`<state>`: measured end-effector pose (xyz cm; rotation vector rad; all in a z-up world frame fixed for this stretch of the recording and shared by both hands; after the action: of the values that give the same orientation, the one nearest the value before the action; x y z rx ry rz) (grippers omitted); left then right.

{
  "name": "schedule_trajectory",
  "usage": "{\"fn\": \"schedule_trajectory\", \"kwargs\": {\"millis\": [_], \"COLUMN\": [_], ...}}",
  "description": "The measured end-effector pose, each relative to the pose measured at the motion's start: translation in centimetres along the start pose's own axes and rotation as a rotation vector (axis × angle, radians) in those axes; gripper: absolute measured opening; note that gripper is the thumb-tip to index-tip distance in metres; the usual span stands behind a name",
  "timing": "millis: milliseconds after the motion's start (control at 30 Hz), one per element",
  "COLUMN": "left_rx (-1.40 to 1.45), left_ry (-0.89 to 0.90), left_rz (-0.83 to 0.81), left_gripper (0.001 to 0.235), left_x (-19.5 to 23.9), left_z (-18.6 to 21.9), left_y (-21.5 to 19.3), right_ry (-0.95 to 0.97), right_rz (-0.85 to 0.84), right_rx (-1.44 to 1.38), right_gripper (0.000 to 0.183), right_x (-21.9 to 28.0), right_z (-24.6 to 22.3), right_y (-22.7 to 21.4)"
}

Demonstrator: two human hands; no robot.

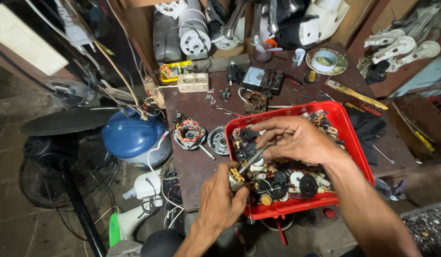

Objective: The person selects small parts from a red tray, attaches a spring to a motor rotor, applies lubricant with a brush, and inserts the rotor into a stator housing. The person then fits a metal end cap onto the stator to complete the assembly.

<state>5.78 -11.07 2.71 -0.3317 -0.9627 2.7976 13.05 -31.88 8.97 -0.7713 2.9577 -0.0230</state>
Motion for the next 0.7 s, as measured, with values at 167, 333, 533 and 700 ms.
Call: {"fn": "schedule_trajectory", "kwargs": {"millis": [167, 333, 533, 700], "left_rx": [-0.015, -0.006, 0.060, 0.156], "left_ry": [0.008, -0.008, -0.022, -0.038], "left_rz": [-0.019, 0.003, 0.008, -0.038], "left_gripper": [0.045, 0.059, 0.065, 0.062], "left_x": [0.0, 0.1, -0.1, -0.1], "left_z": [0.9, 1.7, 1.6, 1.3], "left_y": [0.0, 0.2, 0.2, 0.6], "right_ry": [0.059, 0.122, -0.012, -0.038], "right_rz": [-0.060, -0.082, -0.136, -0.159], "right_rx": [0.096, 0.115, 0.062, 0.234], "right_gripper": [0.060, 0.061, 0.055, 0.081], "right_x": [0.0, -0.1, -0.3, -0.1], "right_z": [-0.2, 0.5, 0.8, 0.2], "right_y": [1.3, 3.1, 2.9, 2.9]}}
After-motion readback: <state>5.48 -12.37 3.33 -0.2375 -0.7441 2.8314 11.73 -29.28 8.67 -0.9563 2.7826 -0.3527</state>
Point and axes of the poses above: each hand's wrist, its own x-axis away from the middle knuckle, its own y-axis out of the palm, z = x × y, the point moved 3 cm from there along -x, towards the middle knuckle, and after that the axes turned 3 degrees about -y, right-handed, at the moved point
